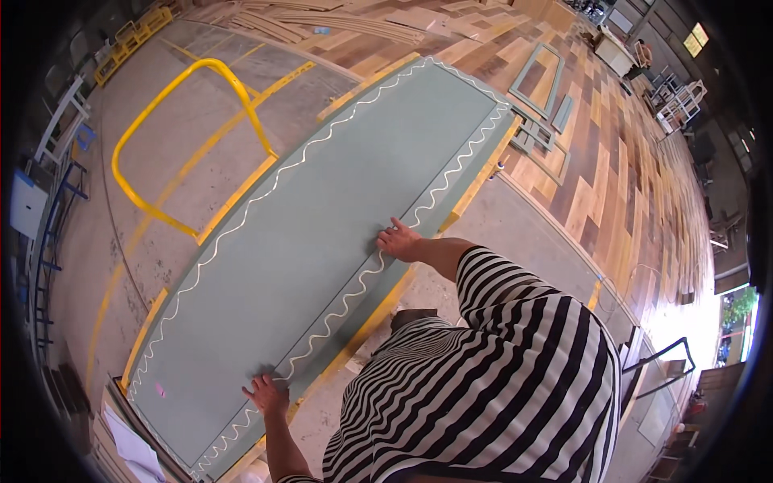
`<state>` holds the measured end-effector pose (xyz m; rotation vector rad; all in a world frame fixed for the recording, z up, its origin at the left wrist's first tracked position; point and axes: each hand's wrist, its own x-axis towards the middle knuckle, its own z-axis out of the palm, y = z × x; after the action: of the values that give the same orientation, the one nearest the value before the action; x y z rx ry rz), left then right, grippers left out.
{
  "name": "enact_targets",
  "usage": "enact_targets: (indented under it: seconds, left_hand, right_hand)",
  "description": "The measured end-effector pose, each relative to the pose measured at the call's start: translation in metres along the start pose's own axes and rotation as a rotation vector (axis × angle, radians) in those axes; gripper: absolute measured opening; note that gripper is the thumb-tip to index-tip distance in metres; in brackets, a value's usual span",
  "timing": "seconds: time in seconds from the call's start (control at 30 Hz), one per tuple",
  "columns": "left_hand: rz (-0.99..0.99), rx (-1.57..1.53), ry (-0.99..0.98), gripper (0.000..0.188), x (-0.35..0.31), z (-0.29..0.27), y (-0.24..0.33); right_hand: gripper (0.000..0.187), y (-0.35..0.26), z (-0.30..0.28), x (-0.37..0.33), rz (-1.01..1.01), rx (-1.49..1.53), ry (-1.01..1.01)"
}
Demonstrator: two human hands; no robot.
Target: Applying adhesive to a green panel using a caulk gun and then bonding a second panel on top.
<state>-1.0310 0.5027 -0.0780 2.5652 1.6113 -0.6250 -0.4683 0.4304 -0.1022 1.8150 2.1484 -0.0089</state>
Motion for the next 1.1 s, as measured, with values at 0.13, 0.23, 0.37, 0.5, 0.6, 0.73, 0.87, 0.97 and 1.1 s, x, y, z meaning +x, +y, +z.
enact_targets:
  seconds: [0.13, 0.23, 0.37, 0.5, 0.6, 0.73, 0.87, 0.97, 1.1]
  left_hand:
    - [0.036, -0.059, -0.027, 0.061, -0.005, -0.010, -0.011]
    - [0.093, -0.071, 0.034, 0.054, -0.009, -0.017, -0.020]
    - [0.110, 0.002, 0.011, 0.058, -0.012, -0.036, -0.019]
    - [0.111, 0.019, 0.009, 0.056, -0.019, -0.051, -0.016]
    - [0.123, 0.046, 0.063, 0.063, -0.016, -0.059, -0.014]
    - [0.107, 0.025, 0.038, 0.063, -0.021, -0.067, -0.021]
    - [0.104, 0.007, 0.032, 0.063, -0.012, -0.083, -0.020]
    - [0.078, -0.002, 0.012, 0.062, -0.021, -0.086, -0.025]
    - [0.068, -0.025, -0.016, 0.067, -0.033, -0.074, -0.036]
  right_hand:
    - [0.032, 0.009, -0.021, 0.000, -0.035, 0.127, -0.082]
    - [0.039, 0.006, -0.035, -0.001, -0.027, 0.107, -0.186]
    - [0.045, 0.001, -0.025, -0.016, 0.086, 0.110, -0.048]
    - [0.053, -0.019, -0.038, -0.058, 0.394, 0.382, 0.504]
    - [0.041, -0.014, 0.007, -0.073, 0.972, 1.048, 0.978]
    - [0.066, -0.008, 0.024, -0.056, 1.368, 2.360, 0.900]
    - [0.092, -0.006, 0.036, -0.020, 1.497, 2.755, 1.089]
    - [0.097, -0.030, 0.003, 0.003, 0.743, 3.095, 1.219]
    - [0.091, -0.038, -0.007, 0.002, 0.623, 3.122, 1.144]
